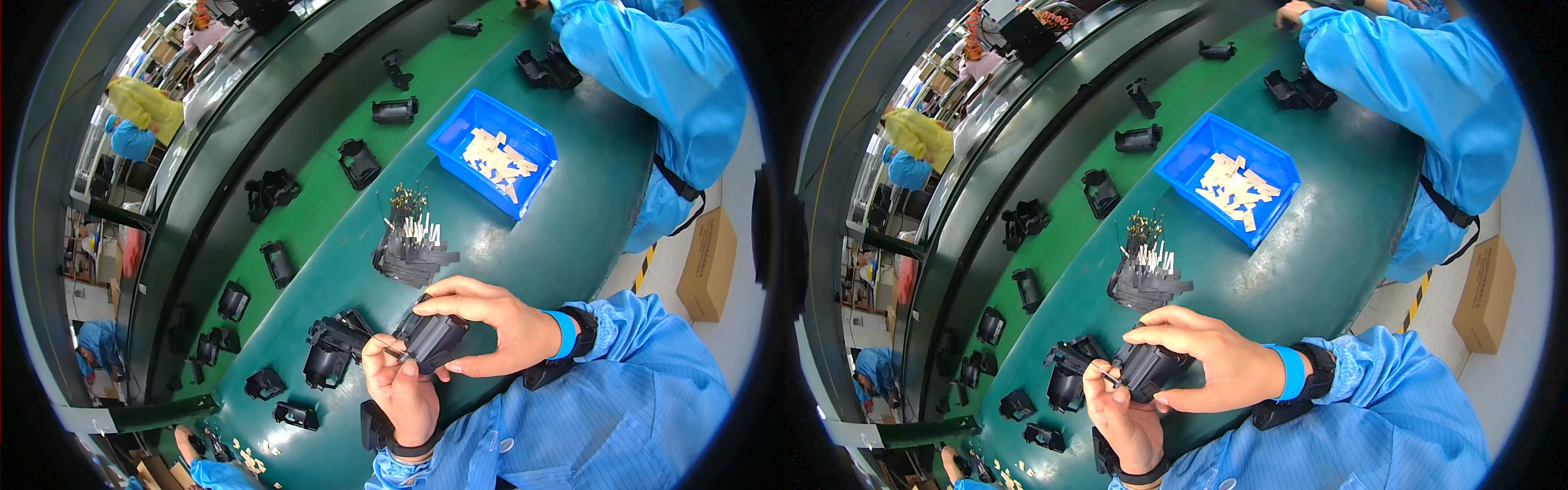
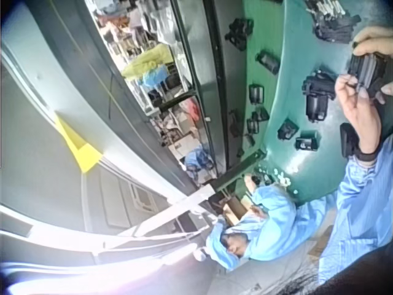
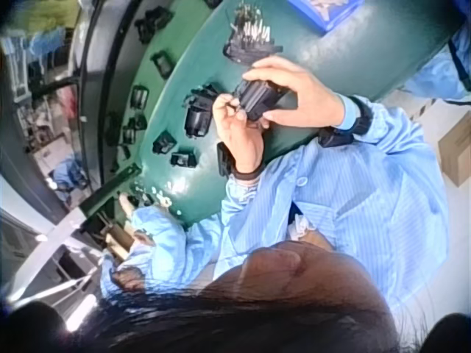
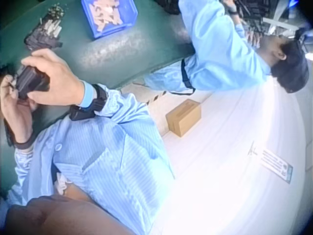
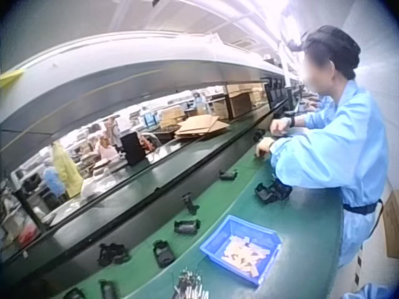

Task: Assembling electronic components on a production line.

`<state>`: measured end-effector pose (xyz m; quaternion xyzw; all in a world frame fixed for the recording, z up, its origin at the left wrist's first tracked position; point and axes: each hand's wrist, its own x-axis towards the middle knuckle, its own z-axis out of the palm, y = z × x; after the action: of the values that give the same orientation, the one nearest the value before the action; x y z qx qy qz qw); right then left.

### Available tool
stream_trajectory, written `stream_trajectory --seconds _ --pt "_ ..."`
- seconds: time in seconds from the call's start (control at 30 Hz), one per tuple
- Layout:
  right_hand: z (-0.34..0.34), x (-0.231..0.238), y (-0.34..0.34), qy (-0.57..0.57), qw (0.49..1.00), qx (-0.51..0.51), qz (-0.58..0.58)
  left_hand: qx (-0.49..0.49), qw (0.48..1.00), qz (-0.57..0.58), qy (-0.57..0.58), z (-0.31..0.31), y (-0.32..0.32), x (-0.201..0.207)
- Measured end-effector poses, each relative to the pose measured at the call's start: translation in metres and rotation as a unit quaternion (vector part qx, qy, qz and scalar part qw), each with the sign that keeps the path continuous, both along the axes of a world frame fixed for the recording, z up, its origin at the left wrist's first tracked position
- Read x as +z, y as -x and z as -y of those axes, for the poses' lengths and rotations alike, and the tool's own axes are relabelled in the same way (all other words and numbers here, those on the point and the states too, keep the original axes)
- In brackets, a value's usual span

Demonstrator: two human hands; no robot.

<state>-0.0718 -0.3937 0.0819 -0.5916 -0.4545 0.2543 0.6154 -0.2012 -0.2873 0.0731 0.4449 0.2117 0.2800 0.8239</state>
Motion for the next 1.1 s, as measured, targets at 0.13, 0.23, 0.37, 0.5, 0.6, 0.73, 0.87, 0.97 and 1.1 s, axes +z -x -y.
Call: stream_trajectory --seconds 0.13,0.23,0.37,0.5,0.6,0.73,0.87,0.97,1.1 --pt "-0.003 -0.004 0.002 -0.009 1.000 -0.001 0.028 0.038 0.999 0.001 0.027 0.000 -0.002 0.000" --pt "-0.003 -0.003 0.002 -0.010 0.999 0.003 0.033 0.046 0.998 0.003 0.037 0.001 -0.003 0.002" --pt "-0.003 -0.004 0.001 -0.003 1.000 0.009 0.017 0.036 0.997 0.015 0.063 0.000 -0.001 0.001" --pt "-0.003 -0.005 -0.002 -0.019 0.999 0.005 0.035 0.037 0.995 0.027 0.085 0.002 0.000 0.000" --pt "-0.002 -0.004 -0.004 -0.026 0.999 0.005 0.043 -0.011 0.994 0.043 0.104 -0.001 0.001 -0.001" --pt "-0.001 0.000 -0.004 -0.017 0.999 0.021 0.020 -0.029 0.994 0.026 0.106 -0.002 0.003 -0.002" --pt "-0.001 0.001 -0.003 -0.017 0.999 0.029 0.013 0.001 0.999 0.018 0.046 0.002 0.001 -0.002" --pt "-0.003 -0.001 -0.002 -0.010 0.999 0.044 0.003 0.043 0.996 -0.052 -0.057 0.002 0.003 -0.011" --pt "-0.005 -0.003 -0.001 -0.029 0.997 0.059 0.028 0.065 0.992 -0.065 -0.086 0.001 0.001 -0.015"
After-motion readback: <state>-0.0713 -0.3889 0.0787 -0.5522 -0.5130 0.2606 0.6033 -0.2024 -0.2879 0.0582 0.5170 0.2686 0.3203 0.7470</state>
